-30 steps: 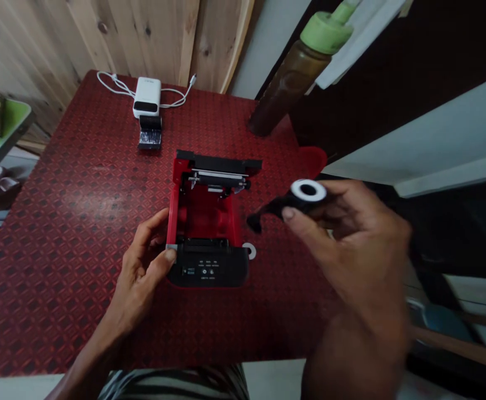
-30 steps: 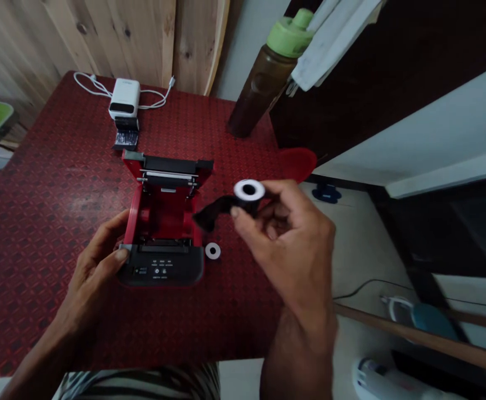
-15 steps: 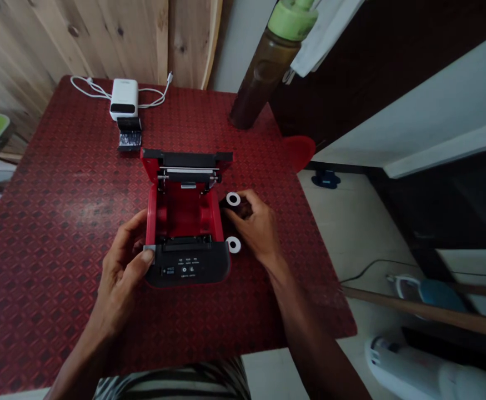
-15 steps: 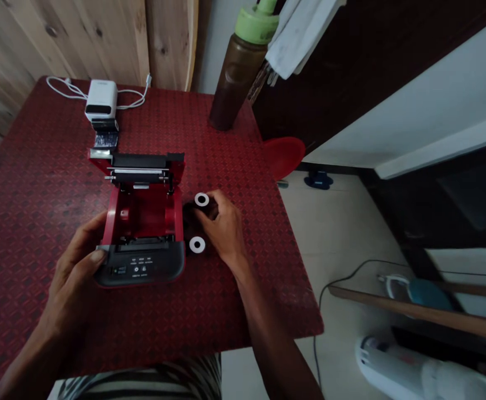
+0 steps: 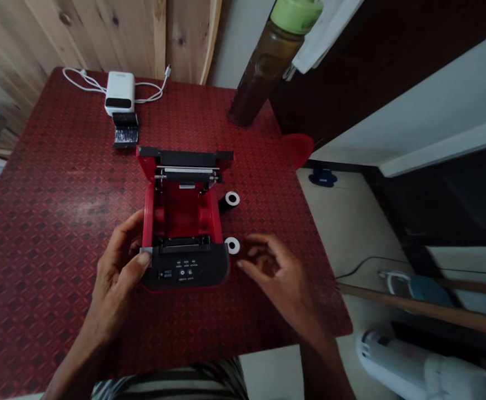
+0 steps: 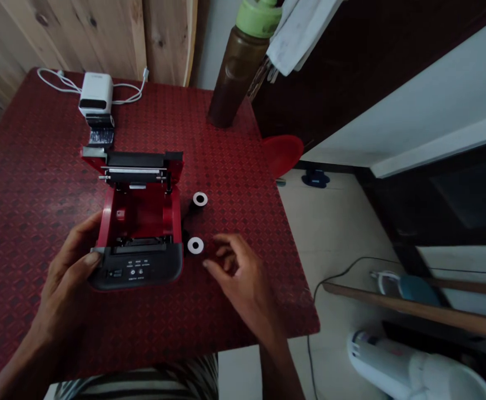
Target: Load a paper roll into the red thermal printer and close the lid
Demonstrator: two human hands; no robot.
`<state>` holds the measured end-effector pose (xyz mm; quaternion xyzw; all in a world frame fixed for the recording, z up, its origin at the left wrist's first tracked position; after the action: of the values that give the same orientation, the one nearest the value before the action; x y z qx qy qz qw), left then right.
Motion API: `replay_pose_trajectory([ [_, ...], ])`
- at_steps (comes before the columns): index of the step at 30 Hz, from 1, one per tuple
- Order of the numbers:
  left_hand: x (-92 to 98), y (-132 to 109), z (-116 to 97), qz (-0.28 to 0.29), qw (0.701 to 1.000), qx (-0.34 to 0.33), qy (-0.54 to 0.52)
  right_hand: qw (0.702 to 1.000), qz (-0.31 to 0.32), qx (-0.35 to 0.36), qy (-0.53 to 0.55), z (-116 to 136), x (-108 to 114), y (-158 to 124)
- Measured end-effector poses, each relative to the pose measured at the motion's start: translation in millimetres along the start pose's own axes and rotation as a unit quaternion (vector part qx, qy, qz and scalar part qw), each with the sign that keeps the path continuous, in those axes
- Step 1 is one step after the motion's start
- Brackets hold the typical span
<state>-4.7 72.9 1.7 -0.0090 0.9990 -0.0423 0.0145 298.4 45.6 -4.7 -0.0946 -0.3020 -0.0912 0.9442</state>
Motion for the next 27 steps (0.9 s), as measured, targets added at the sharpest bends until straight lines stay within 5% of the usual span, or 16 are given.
replay_pose_trajectory([
  [8, 0.4, 0.5, 0.9, -0.006, 1.000, -0.007, 0.008, 0.995, -0.052, 0.078, 0.023, 12.8, -36.6, -2.4],
  [14, 2.1, -0.6, 0.9, -0.004, 1.000, -0.011, 0.014, 0.993, -0.036, 0.042, 0.105, 16.7, 8.2, -21.5],
  [19, -1.0, -0.5, -1.9, -0.005, 1.000, -0.008, 0.005, 0.980, 0.044, 0.129, 0.144, 61.4, 35.2, -25.2],
  [23, -3.9, -1.6, -4.8, 0.002, 1.000, 0.001, -0.007, 0.974, 0.081, 0.209, 0.028, 102.7, 22.9, -2.6],
  [27, -4.0, -1.7, -5.2, 0.012, 1.000, 0.003, -0.013, 0.937, 0.081, 0.310, -0.138, 139.0, -7.7, 22.6],
])
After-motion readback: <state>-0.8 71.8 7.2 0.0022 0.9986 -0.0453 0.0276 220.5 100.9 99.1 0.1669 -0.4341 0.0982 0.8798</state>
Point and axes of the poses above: each hand's wrist, its own y-axis towards the middle knuckle, its own x-axis out of the back of the hand, z = x × y, the point moved 4 cm from there along y, towards the middle knuckle, and after that the axes turned 4 degrees about -x, right-handed, at the moved point
